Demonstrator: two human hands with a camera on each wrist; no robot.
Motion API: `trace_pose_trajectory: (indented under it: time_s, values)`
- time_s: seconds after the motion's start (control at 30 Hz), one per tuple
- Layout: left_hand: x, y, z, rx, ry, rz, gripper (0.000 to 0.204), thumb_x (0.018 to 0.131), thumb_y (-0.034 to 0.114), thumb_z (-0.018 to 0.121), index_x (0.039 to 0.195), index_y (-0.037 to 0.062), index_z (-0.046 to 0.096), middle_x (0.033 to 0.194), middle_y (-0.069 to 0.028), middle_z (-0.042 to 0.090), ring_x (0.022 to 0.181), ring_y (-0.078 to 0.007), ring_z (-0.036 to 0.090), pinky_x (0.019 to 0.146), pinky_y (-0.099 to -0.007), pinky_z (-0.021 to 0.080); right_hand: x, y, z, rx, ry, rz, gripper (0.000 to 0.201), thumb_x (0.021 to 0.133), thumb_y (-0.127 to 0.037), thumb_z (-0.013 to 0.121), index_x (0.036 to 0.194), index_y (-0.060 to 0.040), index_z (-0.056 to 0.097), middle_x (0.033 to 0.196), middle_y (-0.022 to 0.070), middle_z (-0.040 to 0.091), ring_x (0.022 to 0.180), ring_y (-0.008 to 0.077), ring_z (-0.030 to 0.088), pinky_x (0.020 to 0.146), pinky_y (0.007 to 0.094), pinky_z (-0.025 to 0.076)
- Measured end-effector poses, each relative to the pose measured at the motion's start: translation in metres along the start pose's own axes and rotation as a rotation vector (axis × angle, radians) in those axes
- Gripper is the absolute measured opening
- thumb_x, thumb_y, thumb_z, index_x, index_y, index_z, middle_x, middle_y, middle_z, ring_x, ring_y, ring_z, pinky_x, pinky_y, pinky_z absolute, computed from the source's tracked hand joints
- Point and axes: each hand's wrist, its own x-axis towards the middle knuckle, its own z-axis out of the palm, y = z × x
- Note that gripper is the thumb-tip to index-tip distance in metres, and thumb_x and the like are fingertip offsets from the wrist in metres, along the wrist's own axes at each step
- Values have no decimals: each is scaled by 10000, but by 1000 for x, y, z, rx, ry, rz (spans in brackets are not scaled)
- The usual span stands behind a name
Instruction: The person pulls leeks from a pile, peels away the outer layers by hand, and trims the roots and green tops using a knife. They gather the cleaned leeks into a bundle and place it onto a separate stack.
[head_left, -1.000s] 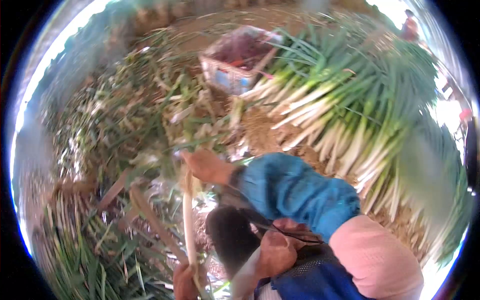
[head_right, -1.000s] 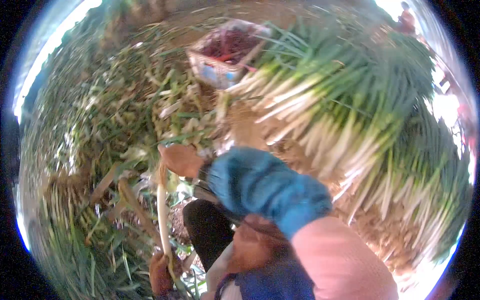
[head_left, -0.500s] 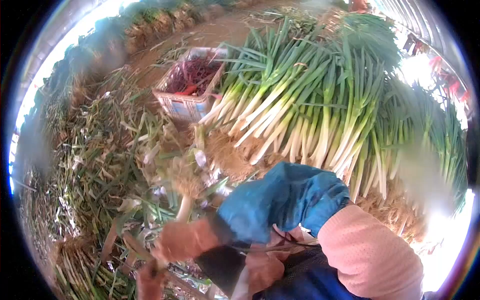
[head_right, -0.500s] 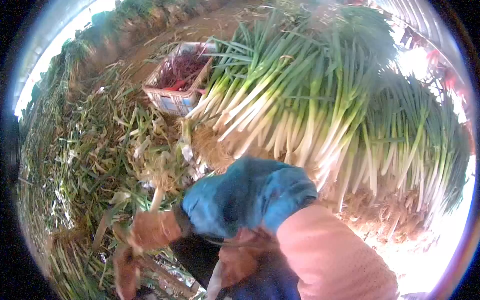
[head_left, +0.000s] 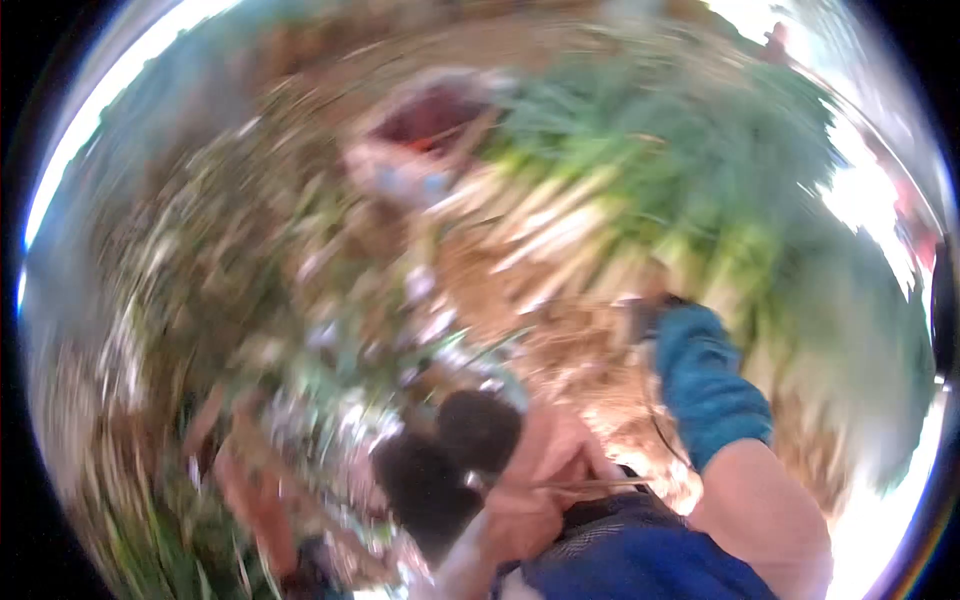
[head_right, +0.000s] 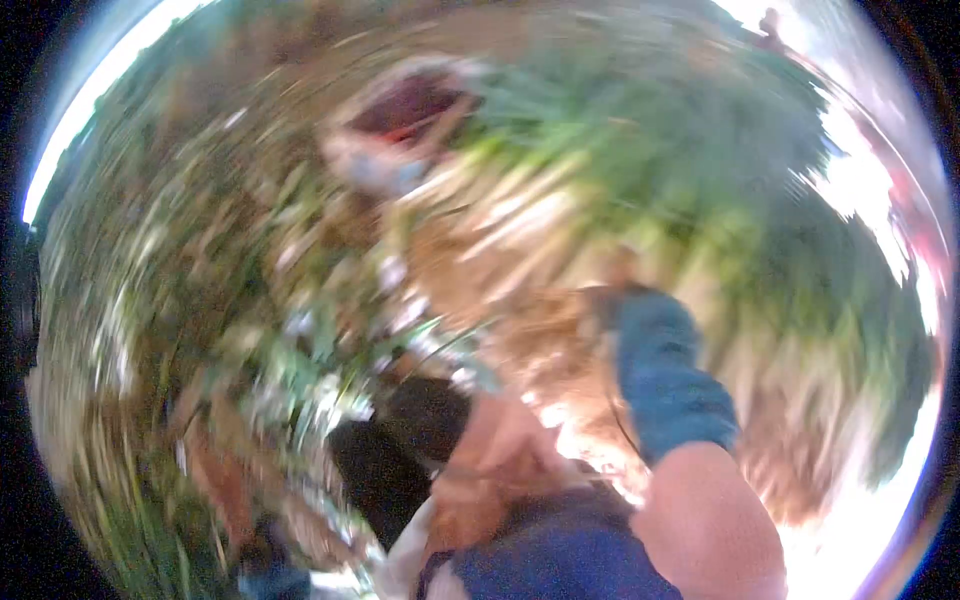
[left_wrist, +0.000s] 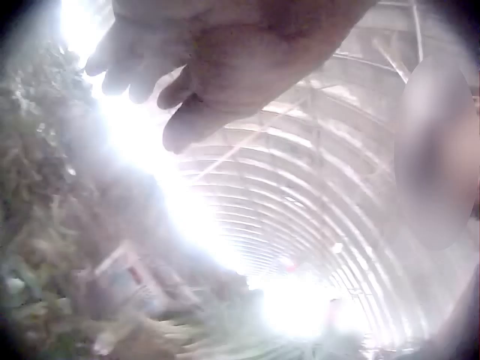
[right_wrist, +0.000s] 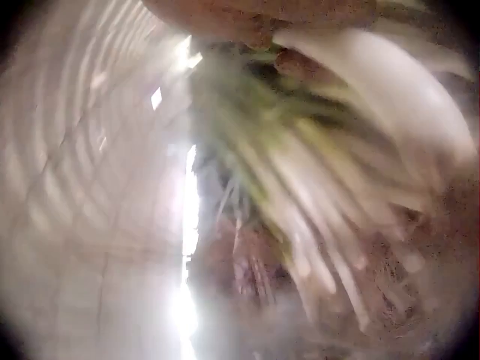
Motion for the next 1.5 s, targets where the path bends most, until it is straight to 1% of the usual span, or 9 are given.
trace_pose_trajectory:
  time_s: [0.27,0.33,0.4,0.8,0.87,0.97,1.1,1.33,1.5]
  values:
    - [-133,-80,-14,418,46,-321,486,716,128,642,1152,-6,473,1129,-240,458,1048,-397,446,929,-446,365,65,80,4,-659,-298,-78,577,900,-308,532,1332,26,343,1250,230,461,1142,327,452,946,409,363]
    - [-142,-79,-6,437,85,-436,476,713,135,643,1130,-8,467,1102,-248,447,1043,-394,435,926,-447,357,55,52,49,-628,-368,-223,553,899,-275,530,1326,34,364,1305,255,421,1174,350,448,991,436,349]
    - [-170,-92,0,441,139,-473,521,709,174,675,1148,-6,458,1121,-247,436,1085,-394,408,940,-460,339,-44,-155,115,-298,-772,399,531,900,-288,524,1310,24,395,1307,249,433,1184,340,455,1021,443,341]
    - [-101,-125,31,495,150,-912,850,680,416,726,1318,-3,352,1308,-283,344,1208,-428,343,1026,-507,265,-221,-292,288,-1007,-1798,-1157,306,846,-309,538,974,-45,625,927,185,611,873,320,600,733,435,468]
    - [-97,-147,48,310,139,-883,878,665,451,726,1319,4,347,1309,-282,342,1215,-442,334,1024,-526,259,-215,-212,319,-495,-1911,-1536,278,838,-296,531,942,-60,636,858,154,629,815,318,613,699,441,476]
    - [-106,-145,39,269,185,-765,906,657,482,721,1329,14,333,1319,-285,329,1232,-459,308,1030,-557,234,-237,-207,328,-756,-2078,-1288,264,825,-284,544,953,-71,633,904,172,618,824,306,611,684,443,481]
    - [-152,-150,2,566,234,-787,977,651,490,726,1340,-41,281,1348,-292,286,1264,-468,255,1049,-581,179,-250,-96,354,-383,-1909,-1761,309,823,-265,547,1065,-77,584,998,204,605,903,317,602,721,450,486]
    - [-202,-201,-30,807,65,-1218,1067,649,527,712,1369,-61,188,1378,-328,219,1281,-487,234,1057,-567,189,-297,-110,329,-671,-1918,-1454,300,785,-234,583,1038,-72,605,896,187,615,800,296,607,666,426,484]
    - [-223,-259,-31,1185,91,-1128,676,789,229,608,1337,-17,298,1273,-256,432,1181,-403,436,956,-518,333,-290,-139,317,-736,-1892,-1254,296,759,-212,608,1018,-69,620,824,175,622,726,282,610,627,409,483]
